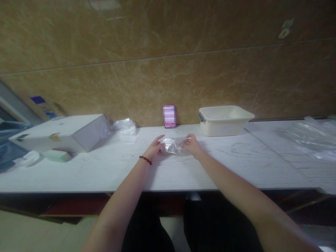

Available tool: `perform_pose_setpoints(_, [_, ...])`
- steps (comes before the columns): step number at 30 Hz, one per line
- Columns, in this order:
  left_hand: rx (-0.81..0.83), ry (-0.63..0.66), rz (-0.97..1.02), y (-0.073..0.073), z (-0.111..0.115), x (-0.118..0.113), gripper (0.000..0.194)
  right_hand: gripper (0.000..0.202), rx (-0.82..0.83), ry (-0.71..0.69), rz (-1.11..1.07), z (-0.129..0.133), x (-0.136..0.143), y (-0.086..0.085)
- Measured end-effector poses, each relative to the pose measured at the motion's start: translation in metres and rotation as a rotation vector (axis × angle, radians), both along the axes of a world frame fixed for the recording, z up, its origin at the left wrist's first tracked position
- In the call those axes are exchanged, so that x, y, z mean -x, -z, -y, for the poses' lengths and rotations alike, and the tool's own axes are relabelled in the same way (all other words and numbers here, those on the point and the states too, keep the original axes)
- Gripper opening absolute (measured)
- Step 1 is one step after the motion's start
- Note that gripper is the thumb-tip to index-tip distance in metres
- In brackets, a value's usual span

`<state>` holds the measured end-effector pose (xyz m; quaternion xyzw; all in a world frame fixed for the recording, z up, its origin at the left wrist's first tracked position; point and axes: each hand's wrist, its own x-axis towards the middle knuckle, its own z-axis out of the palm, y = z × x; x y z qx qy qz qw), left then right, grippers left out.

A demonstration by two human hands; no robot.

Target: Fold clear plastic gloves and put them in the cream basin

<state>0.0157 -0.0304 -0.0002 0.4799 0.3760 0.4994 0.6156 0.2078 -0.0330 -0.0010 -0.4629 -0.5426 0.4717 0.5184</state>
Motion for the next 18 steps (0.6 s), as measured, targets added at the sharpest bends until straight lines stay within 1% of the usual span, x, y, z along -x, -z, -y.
perform_pose_setpoints(2, [0.0,0.0,0.01,-0.0001,0.0005,0.0,0.059,0.065,-0.011,-0.071,-0.023,0.0011,-0.0014,-0.0019])
perform_pose_setpoints(3, [0.0,0.001,0.014,-0.0003,0.0007,-0.0002,0.058,0.065,-0.026,-0.121,-0.019,0.0014,-0.002,-0.0024])
perform_pose_setpoints(4, [0.001,0.002,0.017,-0.0003,0.0008,-0.0004,0.057,0.061,-0.041,-0.171,-0.005,0.0014,-0.0026,-0.0025])
perform_pose_setpoints(6, [0.006,0.003,0.02,0.0,0.0005,-0.0006,0.051,0.046,-0.062,-0.238,0.037,0.0005,-0.0031,-0.0013])
perform_pose_setpoints(7, [0.01,0.005,0.019,0.0005,0.0,-0.0007,0.048,0.038,-0.065,-0.247,0.057,-0.0004,-0.003,-0.0002])
perform_pose_setpoints(9, [0.018,0.013,0.014,0.0018,-0.0014,-0.0005,0.042,0.026,-0.062,-0.219,0.08,-0.0026,-0.0026,0.0022])
perform_pose_setpoints(11, [0.027,0.022,0.013,0.0033,-0.0029,-0.0001,0.039,0.018,-0.053,-0.186,0.059,-0.0048,-0.002,0.004])
perform_pose_setpoints(18, [0.053,0.003,0.027,0.0066,-0.0065,0.0001,0.039,0.009,-0.007,-0.183,-0.131,-0.0038,-0.0002,0.0014])
